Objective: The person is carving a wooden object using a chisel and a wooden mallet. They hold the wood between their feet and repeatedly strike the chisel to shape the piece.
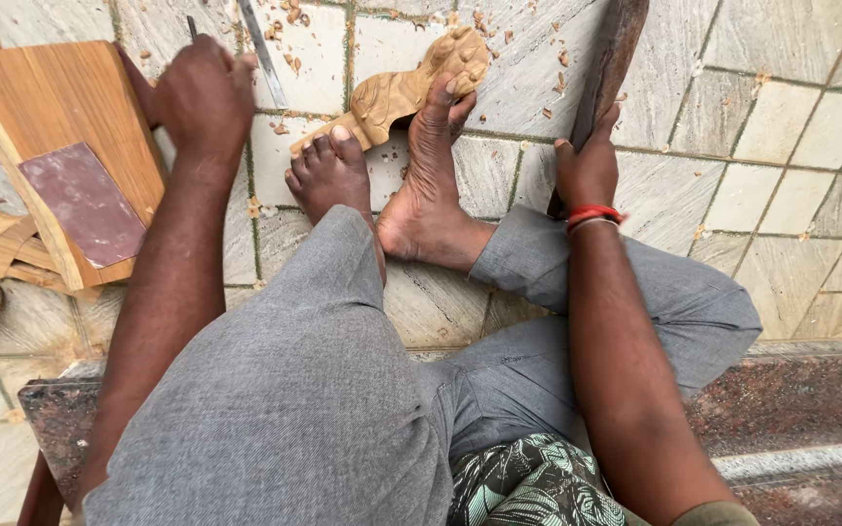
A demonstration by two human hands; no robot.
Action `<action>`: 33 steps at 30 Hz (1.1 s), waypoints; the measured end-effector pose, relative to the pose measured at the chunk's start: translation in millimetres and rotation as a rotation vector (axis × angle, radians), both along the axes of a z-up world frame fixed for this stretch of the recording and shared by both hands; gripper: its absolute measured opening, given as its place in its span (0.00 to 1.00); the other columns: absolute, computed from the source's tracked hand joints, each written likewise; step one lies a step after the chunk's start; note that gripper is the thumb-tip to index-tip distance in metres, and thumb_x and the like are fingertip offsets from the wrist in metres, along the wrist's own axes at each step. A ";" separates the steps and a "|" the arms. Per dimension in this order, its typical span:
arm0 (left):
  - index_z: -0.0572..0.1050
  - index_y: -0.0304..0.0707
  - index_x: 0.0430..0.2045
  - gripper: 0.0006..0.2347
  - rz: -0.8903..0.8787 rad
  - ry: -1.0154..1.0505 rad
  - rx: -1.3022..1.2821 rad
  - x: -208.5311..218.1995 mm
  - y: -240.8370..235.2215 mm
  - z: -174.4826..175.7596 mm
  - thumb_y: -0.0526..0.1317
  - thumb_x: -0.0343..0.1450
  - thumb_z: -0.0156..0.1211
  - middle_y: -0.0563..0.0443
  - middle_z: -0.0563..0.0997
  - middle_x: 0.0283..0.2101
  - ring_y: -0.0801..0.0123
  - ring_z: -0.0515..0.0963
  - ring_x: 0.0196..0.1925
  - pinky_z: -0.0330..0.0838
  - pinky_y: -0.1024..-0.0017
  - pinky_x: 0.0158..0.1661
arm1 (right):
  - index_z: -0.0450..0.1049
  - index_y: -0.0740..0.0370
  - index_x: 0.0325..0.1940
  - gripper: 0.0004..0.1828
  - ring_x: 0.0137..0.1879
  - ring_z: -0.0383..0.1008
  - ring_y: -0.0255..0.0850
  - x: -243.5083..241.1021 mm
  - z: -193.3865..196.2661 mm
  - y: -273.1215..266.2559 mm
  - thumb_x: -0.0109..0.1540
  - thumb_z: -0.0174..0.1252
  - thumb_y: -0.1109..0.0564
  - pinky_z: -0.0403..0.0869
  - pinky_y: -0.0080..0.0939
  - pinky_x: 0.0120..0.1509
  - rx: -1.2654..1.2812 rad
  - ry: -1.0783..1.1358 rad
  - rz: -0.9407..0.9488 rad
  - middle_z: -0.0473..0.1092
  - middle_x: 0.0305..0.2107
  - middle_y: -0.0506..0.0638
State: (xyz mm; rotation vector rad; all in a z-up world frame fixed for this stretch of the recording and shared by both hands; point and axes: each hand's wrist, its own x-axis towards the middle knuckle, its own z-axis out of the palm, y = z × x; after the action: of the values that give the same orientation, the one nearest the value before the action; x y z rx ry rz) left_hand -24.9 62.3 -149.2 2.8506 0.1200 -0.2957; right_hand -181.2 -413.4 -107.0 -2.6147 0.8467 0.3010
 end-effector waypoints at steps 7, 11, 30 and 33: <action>0.81 0.42 0.29 0.17 0.112 0.033 -0.154 22.2 -24.2 -8.4 0.54 0.65 0.81 0.49 0.85 0.32 0.61 0.84 0.31 0.76 0.59 0.32 | 0.37 0.68 0.80 0.54 0.52 0.76 0.66 -2.2 -13.9 11.1 0.63 0.66 0.49 0.75 0.59 0.56 -0.127 0.125 -0.059 0.72 0.49 0.72; 0.78 0.44 0.26 0.14 0.225 0.211 -0.240 30.3 -30.4 -18.0 0.51 0.66 0.77 0.53 0.84 0.31 0.69 0.84 0.31 0.76 0.63 0.31 | 0.39 0.69 0.80 0.54 0.54 0.75 0.65 -3.2 -15.4 2.9 0.64 0.66 0.47 0.75 0.57 0.58 -0.080 0.134 -0.065 0.71 0.49 0.71; 0.85 0.44 0.34 0.11 0.236 0.033 -0.314 22.9 5.7 23.0 0.50 0.75 0.63 0.43 0.86 0.35 0.52 0.84 0.36 0.76 0.57 0.37 | 0.52 0.78 0.73 0.49 0.59 0.74 0.68 4.7 -12.0 17.6 0.61 0.65 0.44 0.71 0.57 0.65 0.059 0.134 -0.066 0.71 0.53 0.76; 0.83 0.46 0.39 0.07 0.300 -0.070 -0.487 41.1 25.8 19.3 0.43 0.73 0.61 0.49 0.86 0.36 0.60 0.86 0.33 0.78 0.60 0.35 | 0.47 0.78 0.75 0.52 0.59 0.73 0.68 3.9 -16.0 15.5 0.61 0.65 0.44 0.71 0.57 0.64 0.057 0.144 -0.079 0.71 0.53 0.76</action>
State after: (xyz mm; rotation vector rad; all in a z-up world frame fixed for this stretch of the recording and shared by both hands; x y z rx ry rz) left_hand 16.2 88.1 -129.8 2.3159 0.3982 -0.1374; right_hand -177.3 -397.9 -123.1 -2.5235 0.9712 0.4885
